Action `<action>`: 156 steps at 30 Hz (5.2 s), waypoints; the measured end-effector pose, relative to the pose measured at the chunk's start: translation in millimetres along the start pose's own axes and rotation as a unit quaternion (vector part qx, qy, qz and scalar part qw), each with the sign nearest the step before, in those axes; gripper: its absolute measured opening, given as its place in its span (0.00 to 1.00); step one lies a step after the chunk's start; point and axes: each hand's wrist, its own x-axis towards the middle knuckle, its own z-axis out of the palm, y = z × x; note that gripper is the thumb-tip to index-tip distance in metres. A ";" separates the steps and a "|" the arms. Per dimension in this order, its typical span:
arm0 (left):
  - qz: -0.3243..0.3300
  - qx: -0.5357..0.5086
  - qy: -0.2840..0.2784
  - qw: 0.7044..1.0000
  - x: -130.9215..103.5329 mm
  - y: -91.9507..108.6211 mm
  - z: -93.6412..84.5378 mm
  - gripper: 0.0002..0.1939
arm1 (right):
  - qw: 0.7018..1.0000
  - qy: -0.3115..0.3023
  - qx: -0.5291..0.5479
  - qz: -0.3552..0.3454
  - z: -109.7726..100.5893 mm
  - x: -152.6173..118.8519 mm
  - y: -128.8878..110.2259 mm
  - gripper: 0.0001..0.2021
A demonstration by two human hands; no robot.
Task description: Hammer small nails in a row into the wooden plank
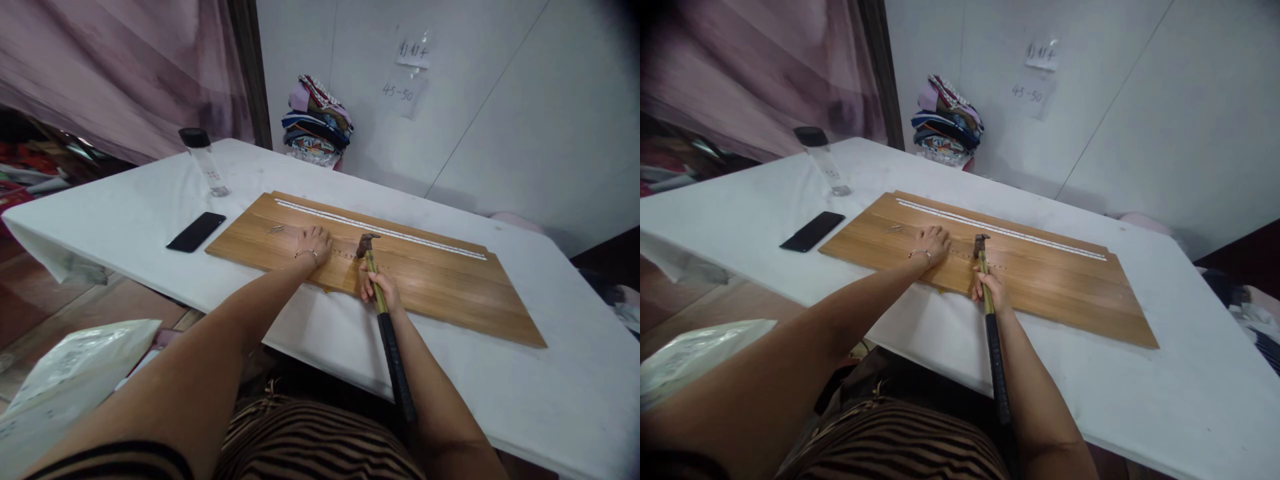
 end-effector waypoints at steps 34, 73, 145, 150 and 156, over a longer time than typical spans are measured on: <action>-0.003 -0.011 0.007 1.000 0.6 -1.0 2.2 0.21 | 1.000 -0.003 -0.010 -0.001 -0.7 0.4 -0.7 0.19; 0.000 0.004 0.000 1.000 0.8 -0.9 1.8 0.22 | 1.000 0.011 0.004 -0.001 -3.4 2.9 5.6 0.19; -0.006 0.000 -0.002 1.000 -4.4 0.0 -3.5 0.19 | 1.000 0.014 0.018 0.007 4.6 -0.4 1.9 0.18; -0.003 0.002 0.002 1.000 -3.9 0.1 -2.5 0.19 | 1.000 0.014 0.014 0.006 4.1 -0.3 2.9 0.18; -0.006 -0.008 0.000 1.000 -4.7 0.6 -1.9 0.19 | 1.000 0.012 0.008 0.011 3.6 -1.3 3.1 0.19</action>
